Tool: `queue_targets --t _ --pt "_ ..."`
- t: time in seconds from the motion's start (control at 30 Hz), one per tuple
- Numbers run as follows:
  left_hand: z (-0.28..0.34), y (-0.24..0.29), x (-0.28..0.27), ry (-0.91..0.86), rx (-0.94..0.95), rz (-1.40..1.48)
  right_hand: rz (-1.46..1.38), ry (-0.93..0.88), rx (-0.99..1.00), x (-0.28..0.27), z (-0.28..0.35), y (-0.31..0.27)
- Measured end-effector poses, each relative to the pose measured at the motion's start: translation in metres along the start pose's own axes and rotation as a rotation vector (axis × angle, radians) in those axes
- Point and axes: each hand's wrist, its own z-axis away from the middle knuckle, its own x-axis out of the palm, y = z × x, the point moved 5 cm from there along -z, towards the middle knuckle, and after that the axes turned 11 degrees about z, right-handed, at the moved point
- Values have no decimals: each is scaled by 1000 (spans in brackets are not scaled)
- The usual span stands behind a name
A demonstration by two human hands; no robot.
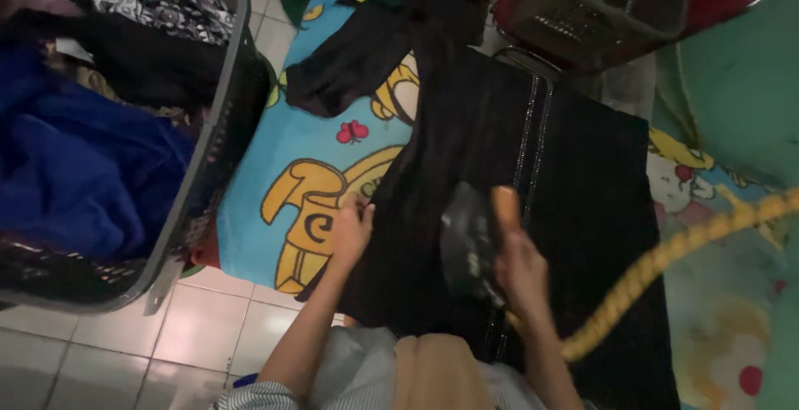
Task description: The person irons a black dress laid out on a bed. They repeatedly smooth the fabric with their hands and move the iron across the garment, adjusting its position several times.
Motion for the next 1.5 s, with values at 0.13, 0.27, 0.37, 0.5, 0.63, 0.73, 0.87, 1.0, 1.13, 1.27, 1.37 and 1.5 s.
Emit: queue_targets --t 0.13,0.27,0.37,0.5,0.63,0.73,0.87,1.0,1.13,1.27,1.37,1.5 --pt "5 20 -6 38 74 -31 174 -121 -255 89 -9 -80" --pt "10 24 -23 15 9 -62 394 -69 -368 128 -25 -113" --pt "32 -1 -41 -184 -228 -232 154 -227 -295 140 -31 -108" --pt "54 -22 -74 -197 -162 -164 297 -308 -278 155 -17 -84" --pt "45 -17 -92 -41 -192 -20 449 -255 -527 180 15 -64" --pt "38 3 -106 110 -199 35 584 -203 -775 185 43 -48" --pt "4 33 -124 141 -69 94 673 -235 -483 161 35 -42" --pt "-44 46 -115 112 116 -120 140 -125 -19 115 -5 -64" --pt "-103 33 -93 115 271 -451 137 75 -187 104 -63 -115" --pt "-131 6 -83 133 204 -699 102 -22 -217 121 -103 -147" --pt "-131 -3 -79 163 194 -697 117 7 -313 134 -122 -176" --pt "-134 -7 -81 148 146 -702 197 -4 -344 149 -136 -205"
